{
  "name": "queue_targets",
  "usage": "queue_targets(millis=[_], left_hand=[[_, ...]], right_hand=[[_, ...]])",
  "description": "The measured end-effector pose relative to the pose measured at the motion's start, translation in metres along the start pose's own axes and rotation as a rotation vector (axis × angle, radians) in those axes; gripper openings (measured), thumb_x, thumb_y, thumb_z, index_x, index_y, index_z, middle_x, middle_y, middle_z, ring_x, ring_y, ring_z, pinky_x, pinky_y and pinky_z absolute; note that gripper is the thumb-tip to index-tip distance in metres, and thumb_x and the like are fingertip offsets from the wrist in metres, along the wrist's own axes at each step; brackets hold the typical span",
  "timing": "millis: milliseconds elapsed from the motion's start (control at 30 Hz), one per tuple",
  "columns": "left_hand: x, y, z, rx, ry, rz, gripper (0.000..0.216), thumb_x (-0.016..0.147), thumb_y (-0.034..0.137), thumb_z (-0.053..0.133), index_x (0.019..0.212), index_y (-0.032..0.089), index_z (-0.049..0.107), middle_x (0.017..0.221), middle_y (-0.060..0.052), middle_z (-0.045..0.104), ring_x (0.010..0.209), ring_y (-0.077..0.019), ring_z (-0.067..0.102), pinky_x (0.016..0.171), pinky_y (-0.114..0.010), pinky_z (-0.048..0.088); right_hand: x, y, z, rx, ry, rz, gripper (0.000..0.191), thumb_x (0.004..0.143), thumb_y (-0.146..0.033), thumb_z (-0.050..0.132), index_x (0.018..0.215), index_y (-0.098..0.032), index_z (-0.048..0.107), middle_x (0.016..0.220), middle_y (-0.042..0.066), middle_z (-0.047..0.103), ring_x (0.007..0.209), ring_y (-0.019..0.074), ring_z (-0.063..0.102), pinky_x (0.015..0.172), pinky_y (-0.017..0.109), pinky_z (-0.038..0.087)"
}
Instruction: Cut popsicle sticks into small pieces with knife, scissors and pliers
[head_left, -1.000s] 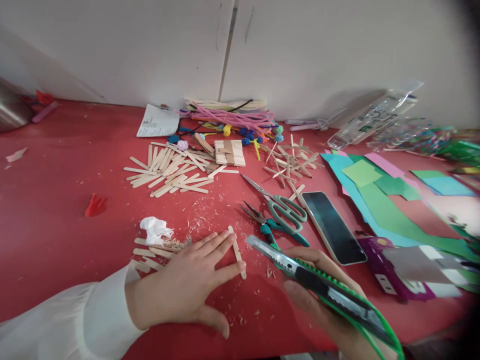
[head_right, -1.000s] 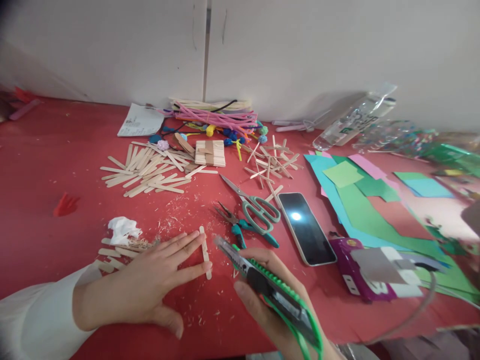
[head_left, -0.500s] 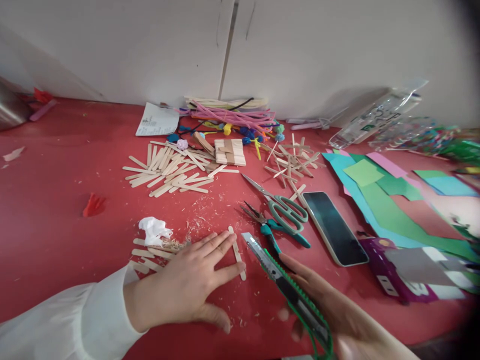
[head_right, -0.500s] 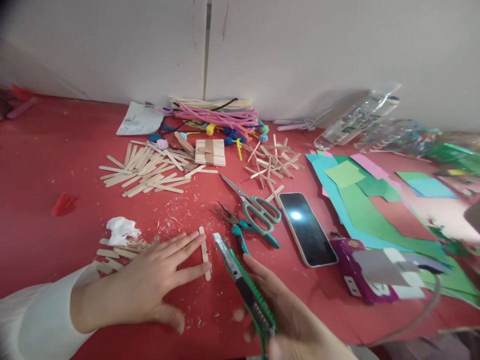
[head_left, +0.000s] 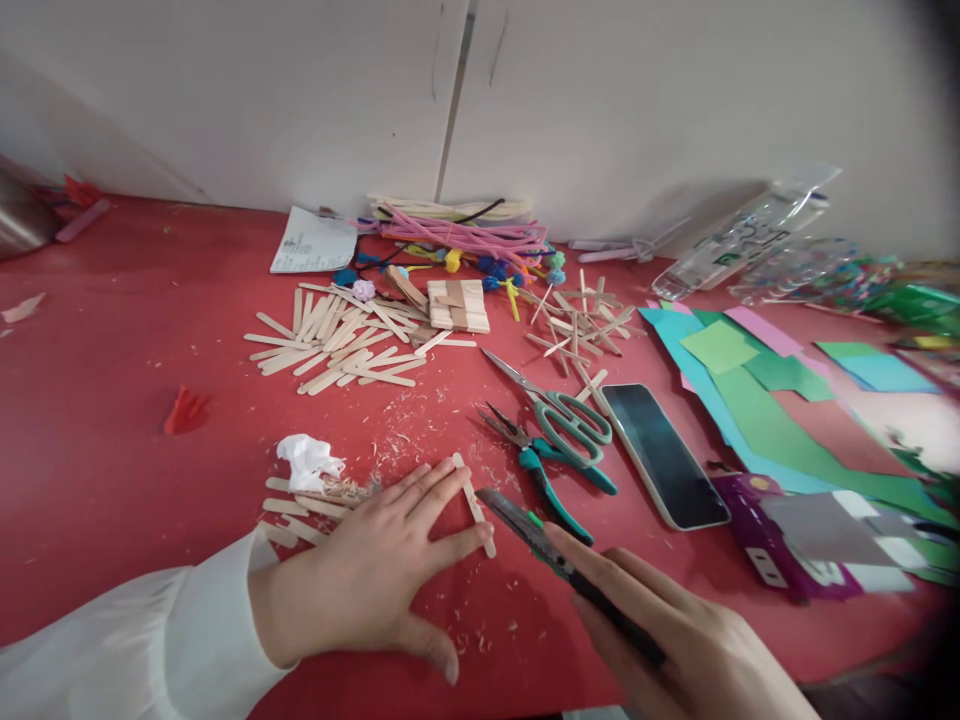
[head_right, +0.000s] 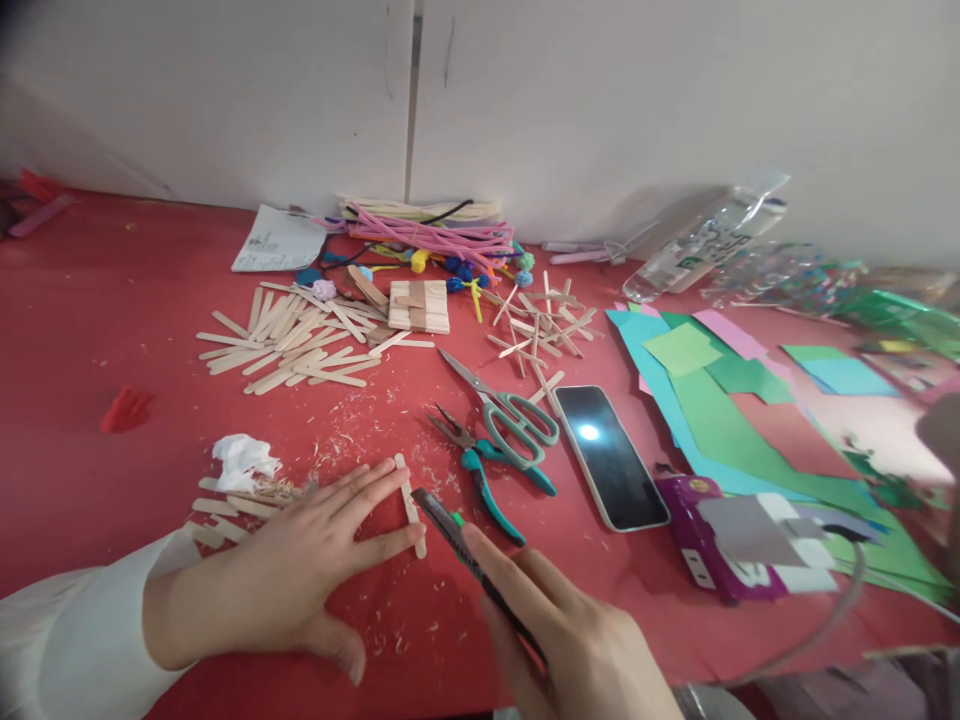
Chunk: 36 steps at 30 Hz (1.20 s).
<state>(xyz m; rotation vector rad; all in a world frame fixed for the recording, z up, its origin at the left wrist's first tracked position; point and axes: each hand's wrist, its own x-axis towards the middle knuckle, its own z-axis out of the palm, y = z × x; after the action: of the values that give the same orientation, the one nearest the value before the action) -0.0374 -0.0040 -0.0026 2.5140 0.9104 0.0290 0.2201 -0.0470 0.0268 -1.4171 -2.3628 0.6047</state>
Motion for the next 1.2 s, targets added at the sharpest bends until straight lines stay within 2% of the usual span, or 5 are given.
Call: queue_targets(millis=[167, 333, 833, 967, 1200], left_hand=[[0.000, 0.001, 0.000, -0.004, 0.007, 0.004, 0.092, 0.066, 0.078, 0.052, 0.140, 0.025, 0.038, 0.151, -0.023, 0.015, 0.135, -0.0456, 0.020, 0.099, -0.064, 0.030], [0.002, 0.000, 0.001, 0.013, 0.024, 0.013, 0.092, 0.066, 0.078, 0.053, 0.139, 0.023, 0.040, 0.151, -0.024, 0.016, 0.135, -0.0444, 0.021, 0.101, -0.060, 0.032], [0.001, 0.001, 0.000, -0.007, 0.027, 0.008, 0.091, 0.064, 0.076, 0.058, 0.137, 0.024, 0.042, 0.151, -0.024, 0.017, 0.134, -0.0447, 0.022, 0.099, -0.062, 0.032], [0.001, 0.002, 0.001, -0.036, 0.045, 0.006, 0.094, 0.061, 0.074, 0.062, 0.137, 0.023, 0.041, 0.151, -0.024, 0.018, 0.133, -0.0470, 0.023, 0.098, -0.064, 0.032], [0.001, 0.004, -0.005, -0.039, -0.001, 0.027, 0.099, 0.059, 0.076, 0.063, 0.138, 0.019, 0.041, 0.150, -0.026, 0.018, 0.134, -0.0456, 0.021, 0.101, -0.059, 0.032]], right_hand=[[-0.005, 0.001, 0.003, -0.070, 0.049, -0.015, 0.042, 0.094, -0.023, 0.035, 0.134, -0.025, 0.048, 0.082, 0.005, 0.067, 0.053, 0.0114, 0.065, 0.046, 0.017, 0.053], [-0.003, 0.000, 0.000, -0.082, -0.038, -0.048, 0.046, 0.092, -0.019, 0.040, 0.138, -0.024, 0.043, 0.088, 0.005, 0.068, 0.060, 0.0119, 0.068, 0.050, 0.017, 0.055], [-0.001, -0.007, 0.000, -0.244, -0.062, -0.098, 0.046, 0.092, -0.018, 0.036, 0.138, -0.019, 0.041, 0.085, 0.005, 0.068, 0.054, 0.0143, 0.068, 0.044, 0.021, 0.055], [-0.001, -0.007, 0.001, -0.415, -0.101, -0.223, 0.054, 0.085, -0.011, 0.038, 0.139, -0.013, 0.039, 0.079, 0.006, 0.068, 0.045, 0.0138, 0.063, 0.036, 0.020, 0.050], [0.013, -0.016, -0.004, -0.628, -0.173, -0.377, 0.063, 0.067, -0.004, 0.043, 0.129, -0.006, 0.052, 0.086, 0.014, 0.071, 0.042, 0.0144, 0.063, 0.031, 0.020, 0.048]])
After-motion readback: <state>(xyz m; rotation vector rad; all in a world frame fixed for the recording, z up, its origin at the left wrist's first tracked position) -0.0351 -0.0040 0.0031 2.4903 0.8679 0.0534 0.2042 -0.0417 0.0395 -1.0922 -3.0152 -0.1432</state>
